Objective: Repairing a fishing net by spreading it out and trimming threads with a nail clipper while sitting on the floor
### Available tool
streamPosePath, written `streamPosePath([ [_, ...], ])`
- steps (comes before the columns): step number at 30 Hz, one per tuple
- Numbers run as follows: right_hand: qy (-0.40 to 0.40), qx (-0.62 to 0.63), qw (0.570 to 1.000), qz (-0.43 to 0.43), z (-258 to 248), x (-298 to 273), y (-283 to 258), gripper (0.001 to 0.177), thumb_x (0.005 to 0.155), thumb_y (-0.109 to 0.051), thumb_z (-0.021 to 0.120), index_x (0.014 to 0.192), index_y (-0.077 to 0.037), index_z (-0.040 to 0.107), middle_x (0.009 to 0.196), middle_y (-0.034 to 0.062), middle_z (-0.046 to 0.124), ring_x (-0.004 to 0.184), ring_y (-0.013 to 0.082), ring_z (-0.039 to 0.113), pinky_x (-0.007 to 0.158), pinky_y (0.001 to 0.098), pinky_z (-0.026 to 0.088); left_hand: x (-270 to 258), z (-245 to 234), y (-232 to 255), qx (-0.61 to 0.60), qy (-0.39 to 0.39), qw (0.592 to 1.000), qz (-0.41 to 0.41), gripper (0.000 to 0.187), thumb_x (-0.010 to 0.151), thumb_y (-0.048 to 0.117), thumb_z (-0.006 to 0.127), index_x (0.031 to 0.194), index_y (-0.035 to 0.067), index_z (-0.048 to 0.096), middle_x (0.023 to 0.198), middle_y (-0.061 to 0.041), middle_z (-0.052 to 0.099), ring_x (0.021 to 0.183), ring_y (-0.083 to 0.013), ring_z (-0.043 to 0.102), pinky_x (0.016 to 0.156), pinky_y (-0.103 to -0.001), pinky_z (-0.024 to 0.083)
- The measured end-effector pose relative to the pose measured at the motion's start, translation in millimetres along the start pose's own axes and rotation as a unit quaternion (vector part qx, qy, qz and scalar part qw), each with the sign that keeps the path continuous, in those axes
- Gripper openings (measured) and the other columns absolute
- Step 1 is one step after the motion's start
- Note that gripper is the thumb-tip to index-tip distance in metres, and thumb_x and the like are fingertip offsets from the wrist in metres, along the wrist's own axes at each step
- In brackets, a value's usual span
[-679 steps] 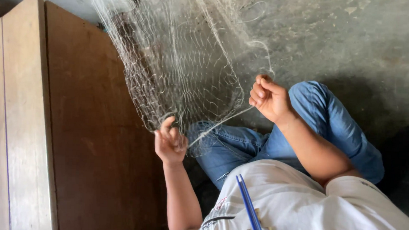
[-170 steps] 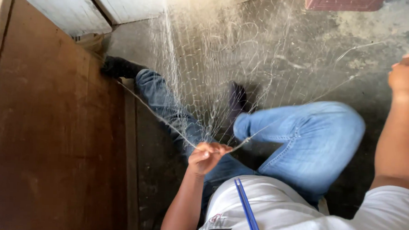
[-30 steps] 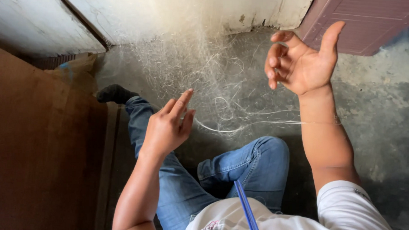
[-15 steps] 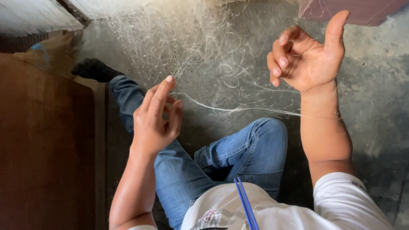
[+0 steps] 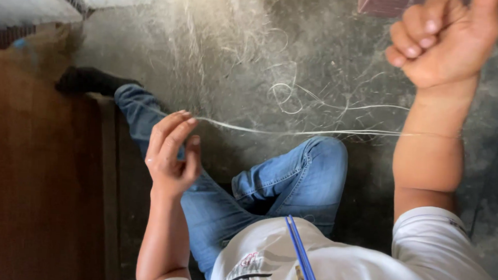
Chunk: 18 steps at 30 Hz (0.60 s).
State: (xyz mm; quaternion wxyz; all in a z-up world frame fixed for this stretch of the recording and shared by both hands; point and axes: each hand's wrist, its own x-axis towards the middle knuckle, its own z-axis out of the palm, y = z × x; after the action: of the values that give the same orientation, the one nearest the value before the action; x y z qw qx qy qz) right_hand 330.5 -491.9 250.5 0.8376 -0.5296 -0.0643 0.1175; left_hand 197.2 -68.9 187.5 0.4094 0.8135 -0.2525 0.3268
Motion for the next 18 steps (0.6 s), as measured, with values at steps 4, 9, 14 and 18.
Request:
streamPosePath([
  [4, 0.008, -0.061, 0.998, 0.005, -16, -3, 14, 0.036, 0.09, -0.053, 0.054, 0.075, -0.023, 0.04, 0.063, -0.0047, 0.022, 0.059, 0.0109, 0.025, 0.054, 0.0265, 0.027, -102, -24, -44, 0.139, 0.052, 0.98, -0.133, 0.023, 0.106, 0.002, 0.055, 0.127, -0.002, 0.063, 0.123, -0.023, 0.061, 0.115, -0.036, 0.063, 0.102, -0.045, 0.054],
  [9, -0.029, -0.134, 0.99, -0.024, -21, 2, 22, 0.032, 0.104, -0.041, 0.046, 0.08, -0.024, 0.032, 0.064, -0.0045, 0.015, 0.059, 0.0101, 0.019, 0.052, 0.0249, 0.027, -319, -50, -80, 0.307, 0.116, 0.861, -0.389, 0.043, 0.101, 0.01, 0.059, 0.14, -0.008, 0.051, 0.134, -0.031, 0.057, 0.123, -0.0483, 0.053, 0.106, -0.053, 0.041],
  [14, -0.18, -0.066, 0.98, -0.044, -75, 18, 37, 0.024, 0.11, -0.042, 0.053, 0.09, -0.03, 0.045, 0.071, -0.0135, 0.029, 0.063, 0.0029, 0.031, 0.058, 0.0185, 0.041, -478, -16, -17, 0.403, -0.054, 0.677, -0.613, 0.088, 0.091, 0.051, 0.06, 0.159, 0.003, 0.032, 0.155, -0.032, 0.038, 0.142, -0.0529, 0.031, 0.116, -0.062, 0.022],
  [18, -0.179, -0.106, 0.978, -0.033, -94, 25, 44, 0.039, 0.11, -0.043, 0.049, 0.077, -0.03, 0.033, 0.077, -0.0138, 0.025, 0.065, 0.0027, 0.029, 0.061, 0.0196, 0.037, -499, 4, 9, 0.459, -0.239, 0.558, -0.649, 0.113, 0.064, 0.025, 0.083, 0.161, 0.022, 0.024, 0.169, -0.017, 0.017, 0.155, -0.0409, 0.017, 0.11, -0.064, 0.036],
])
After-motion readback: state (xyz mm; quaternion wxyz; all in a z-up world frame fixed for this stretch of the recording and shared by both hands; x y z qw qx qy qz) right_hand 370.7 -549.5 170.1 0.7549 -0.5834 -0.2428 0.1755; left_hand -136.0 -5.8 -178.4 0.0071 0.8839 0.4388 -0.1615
